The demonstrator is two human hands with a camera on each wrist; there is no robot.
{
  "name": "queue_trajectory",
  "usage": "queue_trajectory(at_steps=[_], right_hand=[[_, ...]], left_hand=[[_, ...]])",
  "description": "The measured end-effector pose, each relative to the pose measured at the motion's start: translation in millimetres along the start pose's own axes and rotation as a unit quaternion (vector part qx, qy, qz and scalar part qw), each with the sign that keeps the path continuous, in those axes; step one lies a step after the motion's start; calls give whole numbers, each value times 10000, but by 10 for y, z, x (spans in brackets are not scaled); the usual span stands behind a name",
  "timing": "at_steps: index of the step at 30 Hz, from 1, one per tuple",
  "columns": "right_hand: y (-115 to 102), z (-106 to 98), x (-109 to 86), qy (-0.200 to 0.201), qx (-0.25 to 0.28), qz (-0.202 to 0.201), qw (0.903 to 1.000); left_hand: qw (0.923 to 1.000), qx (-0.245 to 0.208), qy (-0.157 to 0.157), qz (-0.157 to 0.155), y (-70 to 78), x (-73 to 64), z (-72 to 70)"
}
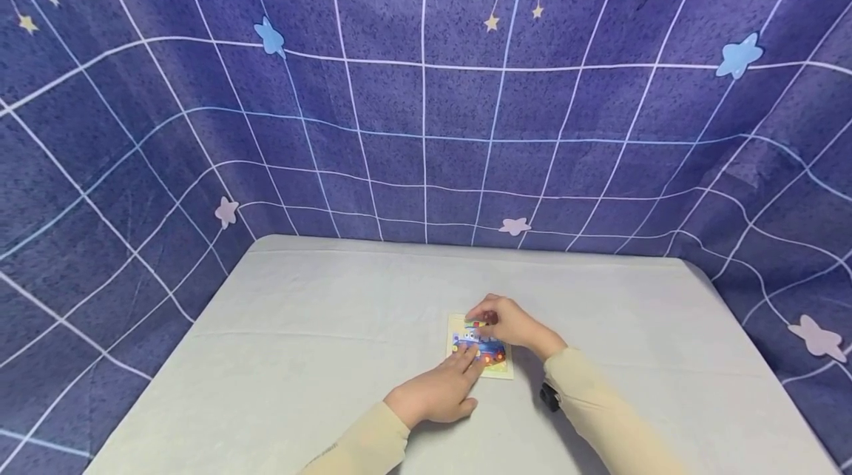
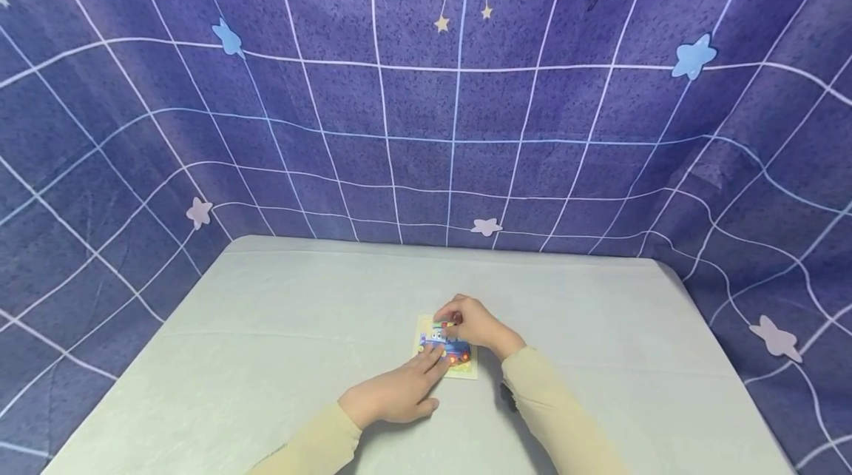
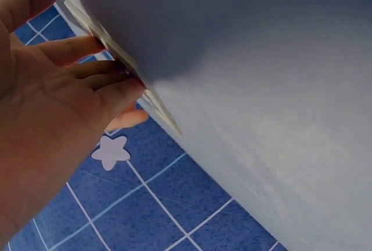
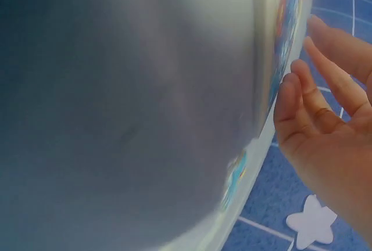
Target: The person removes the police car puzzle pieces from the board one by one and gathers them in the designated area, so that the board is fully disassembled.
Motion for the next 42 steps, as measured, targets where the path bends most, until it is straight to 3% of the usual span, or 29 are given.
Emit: queue_trajectory(at_steps=[5, 12, 29, 35, 42], right_hand=[[-7, 59, 46, -261, -116, 233, 9993], [14, 57, 56, -252, -200, 439, 9985], [29, -1, 34, 146, -27, 25, 9999], [41, -90, 30, 155, 446, -175, 9987], [138, -337, -67, 497, 731, -7, 9961]], left_hand=[[10000, -14, -33, 13, 8, 2, -6], [9999, -72, -37, 73, 9, 12, -2], [10000, -71, 10, 51, 7, 1, 17], [9999, -119, 7, -21, 17, -5, -22], [9999, -116, 18, -36, 11, 12, -4]])
Point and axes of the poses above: each hand's wrist, its own x-axis towards the middle knuckle, its own z-axis out of the palm, y = z × x, the point moved 8 cm from there along x, towards the middle knuckle, and after that the axes turned 1 degree about -z, right-handed, at the moved point
